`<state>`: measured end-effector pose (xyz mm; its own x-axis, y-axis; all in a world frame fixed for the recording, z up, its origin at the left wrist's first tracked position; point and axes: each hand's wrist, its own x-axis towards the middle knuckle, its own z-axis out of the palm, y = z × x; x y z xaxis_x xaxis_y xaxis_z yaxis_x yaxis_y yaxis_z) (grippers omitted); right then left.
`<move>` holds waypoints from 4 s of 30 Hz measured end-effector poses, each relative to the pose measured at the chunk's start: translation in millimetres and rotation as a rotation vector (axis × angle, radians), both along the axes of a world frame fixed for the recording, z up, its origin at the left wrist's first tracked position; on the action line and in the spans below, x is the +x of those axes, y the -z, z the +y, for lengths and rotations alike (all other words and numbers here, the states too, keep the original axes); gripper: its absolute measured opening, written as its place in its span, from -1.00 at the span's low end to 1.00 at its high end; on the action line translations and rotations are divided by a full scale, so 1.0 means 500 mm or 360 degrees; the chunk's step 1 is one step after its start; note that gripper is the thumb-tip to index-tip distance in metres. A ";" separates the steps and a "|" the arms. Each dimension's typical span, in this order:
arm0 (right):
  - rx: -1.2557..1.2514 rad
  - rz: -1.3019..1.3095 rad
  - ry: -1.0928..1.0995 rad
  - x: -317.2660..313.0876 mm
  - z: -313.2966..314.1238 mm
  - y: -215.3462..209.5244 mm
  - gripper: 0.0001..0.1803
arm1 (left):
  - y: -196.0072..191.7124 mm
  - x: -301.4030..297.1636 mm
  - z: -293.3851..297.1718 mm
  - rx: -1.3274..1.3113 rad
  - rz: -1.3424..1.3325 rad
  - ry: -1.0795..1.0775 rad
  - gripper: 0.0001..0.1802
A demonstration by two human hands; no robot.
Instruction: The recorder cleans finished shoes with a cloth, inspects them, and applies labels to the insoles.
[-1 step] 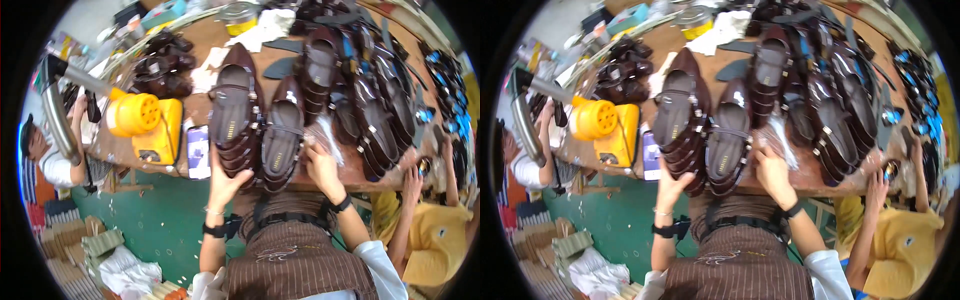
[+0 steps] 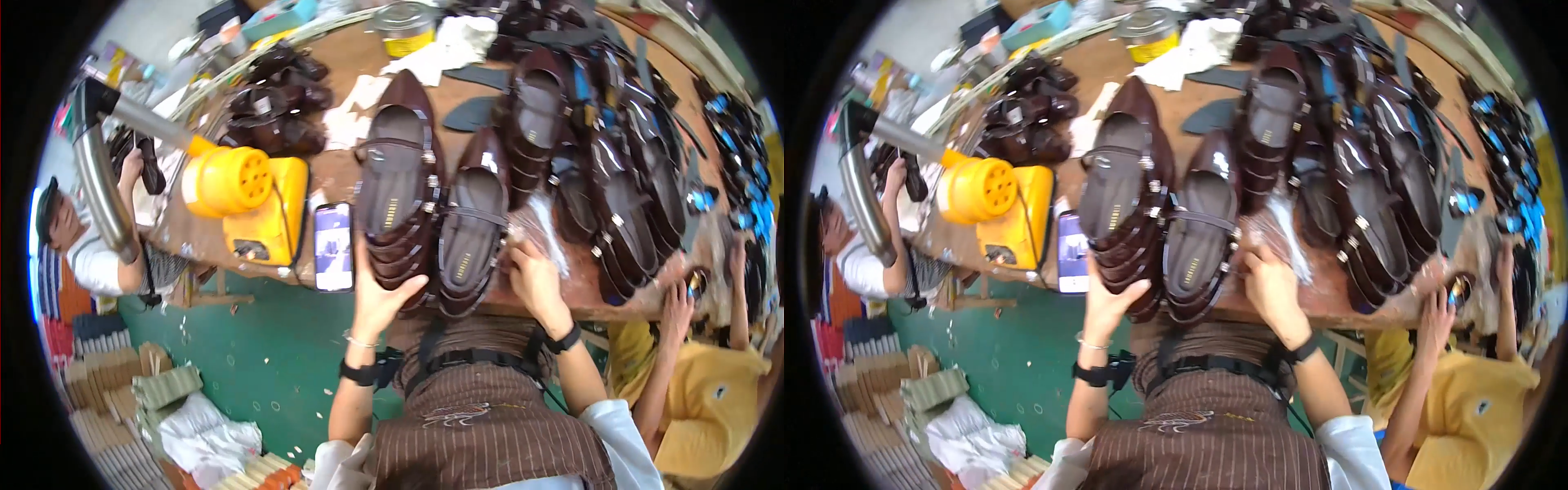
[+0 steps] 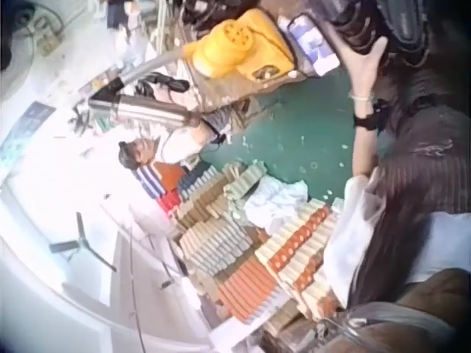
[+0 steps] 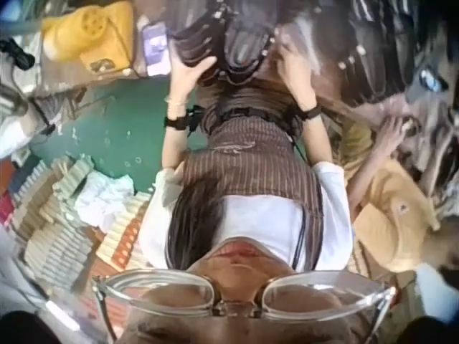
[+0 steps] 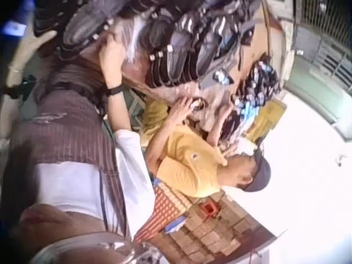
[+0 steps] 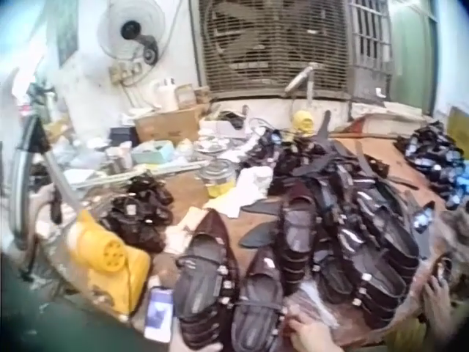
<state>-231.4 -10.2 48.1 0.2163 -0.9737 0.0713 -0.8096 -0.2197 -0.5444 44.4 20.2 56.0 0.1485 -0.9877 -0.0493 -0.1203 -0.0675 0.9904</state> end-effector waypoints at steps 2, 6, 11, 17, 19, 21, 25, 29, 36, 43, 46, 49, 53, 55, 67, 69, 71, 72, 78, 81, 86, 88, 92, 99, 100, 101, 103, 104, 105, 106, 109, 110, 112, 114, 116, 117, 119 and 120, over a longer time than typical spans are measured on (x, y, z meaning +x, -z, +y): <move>0.0087 0.0103 -0.0035 -0.006 -0.001 0.004 -0.82 | 0.009 -0.015 -0.003 -0.0097 0.0196 -0.0061 0.07; 0.0239 -0.0376 0.0234 -0.050 -0.028 -0.025 -0.92 | -0.032 -0.031 0.018 0.0034 0.0154 -0.0171 0.01; 0.0066 -0.0553 0.0522 -0.077 -0.065 -0.085 -0.91 | -0.038 -0.024 0.037 0.0137 -0.0079 -0.0042 0.10; 0.0037 -0.0740 0.0670 -0.079 -0.080 -0.128 -0.90 | -0.141 0.161 -0.061 0.0324 -0.0177 0.0931 -0.23; 0.0082 -0.0884 0.0707 -0.090 -0.084 -0.139 -0.89 | -0.165 0.204 -0.153 0.0675 -0.0277 0.0938 -0.64; 0.0094 -0.0987 0.0710 -0.098 -0.092 -0.143 -0.87 | -0.115 0.236 -0.272 0.0174 -0.0644 0.0555 -0.77; 0.0132 -0.1123 0.0740 -0.079 -0.107 -0.159 -0.88 | -0.049 0.231 -0.490 0.0210 -0.1507 -0.0146 -0.67; 0.0168 -0.1105 0.0810 -0.064 -0.097 -0.178 -0.90 | -0.019 0.197 -0.569 0.0543 -0.1740 -0.0264 -0.68; 0.0158 -0.1000 0.0755 -0.057 -0.081 -0.178 -0.92 | 0.020 0.177 -0.547 0.0448 -0.2138 -0.0280 -0.56; 0.0103 -0.0910 0.0667 -0.056 -0.034 -0.187 -0.92 | 0.015 0.190 -0.529 0.0138 -0.1952 -0.0471 -0.73; 0.0161 -0.0939 0.0626 -0.052 -0.016 -0.195 -0.91 | 0.019 0.240 -0.521 0.0096 -0.1688 -0.0276 -0.71; 0.0162 -0.0970 0.0551 -0.048 -0.007 -0.203 -0.91 | 0.081 0.321 -0.534 0.0208 -0.1281 -0.0128 -0.62; 0.0097 -0.0993 0.0552 -0.046 0.004 -0.199 -0.92 | 0.065 0.317 -0.523 0.0271 -0.0988 0.0010 -0.61; 0.0089 -0.1097 0.0504 -0.031 0.011 -0.201 -0.92 | 0.046 0.359 -0.497 -0.0256 -0.1433 -0.0016 -0.68; -0.0088 -0.1385 -0.0279 0.118 0.000 -0.336 -0.90 | -0.336 -0.037 -0.041 -0.0211 -0.0036 -0.0161 -0.93; -0.0100 -0.1345 -0.0391 0.145 -0.003 -0.349 -0.88 | -0.336 -0.067 -0.006 -0.0227 -0.0022 -0.0125 -0.92; -0.0079 -0.1284 -0.0371 0.149 0.005 -0.346 -0.88 | -0.324 -0.074 0.009 -0.0330 -0.0124 -0.0151 -0.88; -0.0071 -0.1233 -0.0340 0.151 0.007 -0.341 -0.88 | -0.321 -0.075 0.014 -0.0323 -0.0117 -0.0164 -0.88; -0.0059 -0.1185 -0.0304 0.158 0.013 -0.329 -0.90 | -0.310 -0.072 0.025 -0.0463 -0.0533 -0.0055 -0.85; 0.0170 -0.1399 -0.0211 0.162 0.012 -0.323 -0.82 | -0.307 -0.062 0.025 -0.0602 -0.0778 0.0012 -0.79; 0.1067 -0.1747 -0.0525 0.131 -0.020 -0.307 -0.78 | -0.292 -0.045 0.014 -0.0964 -0.1072 0.0106 -0.74; 0.1288 -0.1823 -0.0493 0.124 -0.044 -0.311 -0.82 | -0.282 -0.029 -0.001 -0.1050 -0.1137 0.0152 -0.72; 0.1477 -0.1650 -0.0526 0.126 -0.075 -0.319 -0.88 | -0.287 -0.002 -0.029 -0.1154 -0.1326 0.0382 -0.69; 0.0410 -0.1305 -0.0118 0.142 -0.108 -0.343 -0.89 | -0.289 0.002 -0.078 -0.0972 -0.1079 0.0553 -0.63; 0.0155 -0.1303 0.0030 0.147 -0.122 -0.341 -0.88 | -0.289 0.007 -0.094 -0.0971 -0.1053 0.0475 -0.60; 0.0126 -0.1366 0.0120 0.145 -0.133 -0.339 -0.87 | -0.286 0.020 -0.113 -0.0947 -0.1087 0.0333 -0.57; 0.0055 -0.1351 0.0213 0.136 -0.157 -0.342 -0.87 | -0.283 0.027 -0.161 -0.0714 -0.1172 0.0053 -0.62; -0.0005 -0.1303 0.0234 0.147 -0.165 -0.338 -0.89 | -0.281 0.033 -0.183 -0.0613 -0.1246 -0.0074 -0.67; 0.0057 -0.1280 0.0227 0.160 -0.171 -0.342 -0.90 | -0.268 0.036 -0.199 -0.0605 -0.1253 -0.0088 -0.67; 0.0114 -0.1254 0.0222 0.175 -0.178 -0.345 -0.91 | -0.237 0.040 -0.213 -0.0606 -0.1201 -0.0079 -0.75; 0.0259 -0.1155 0.0120 0.230 -0.205 -0.326 -0.94 | -0.199 0.037 -0.216 -0.0461 -0.0958 -0.0094 -0.83; 0.0294 -0.1056 0.0076 0.245 -0.213 -0.323 -0.95 | -0.198 0.033 -0.214 -0.0319 -0.0765 -0.0111 -0.80; 0.0214 -0.0955 -0.0067 0.267 -0.230 -0.272 -0.97 | -0.189 0.032 -0.213 -0.0210 -0.0648 -0.0150 -0.77; 0.0185 -0.0623 -0.0083 0.288 -0.232 -0.271 -0.96 | -0.193 0.040 -0.211 -0.0241 -0.0628 -0.0157 -0.77; -0.0036 -0.0424 -0.0228 0.290 -0.231 -0.263 -0.94 | -0.187 0.045 -0.211 -0.0142 -0.0573 -0.0099 -0.93; 0.0007 -0.0347 -0.0216 0.290 -0.230 -0.260 -0.93 | -0.187 0.045 -0.213 -0.0138 -0.0477 -0.0065 -0.84; -0.0030 -0.0298 -0.0196 0.290 -0.229 -0.249 -0.93 | -0.178 0.048 -0.214 -0.0163 -0.0439 0.0013 -0.52; -0.0066 -0.0258 -0.0183 0.293 -0.228 -0.246 -0.93 | -0.174 0.047 -0.213 -0.0162 -0.0437 0.0014 -0.52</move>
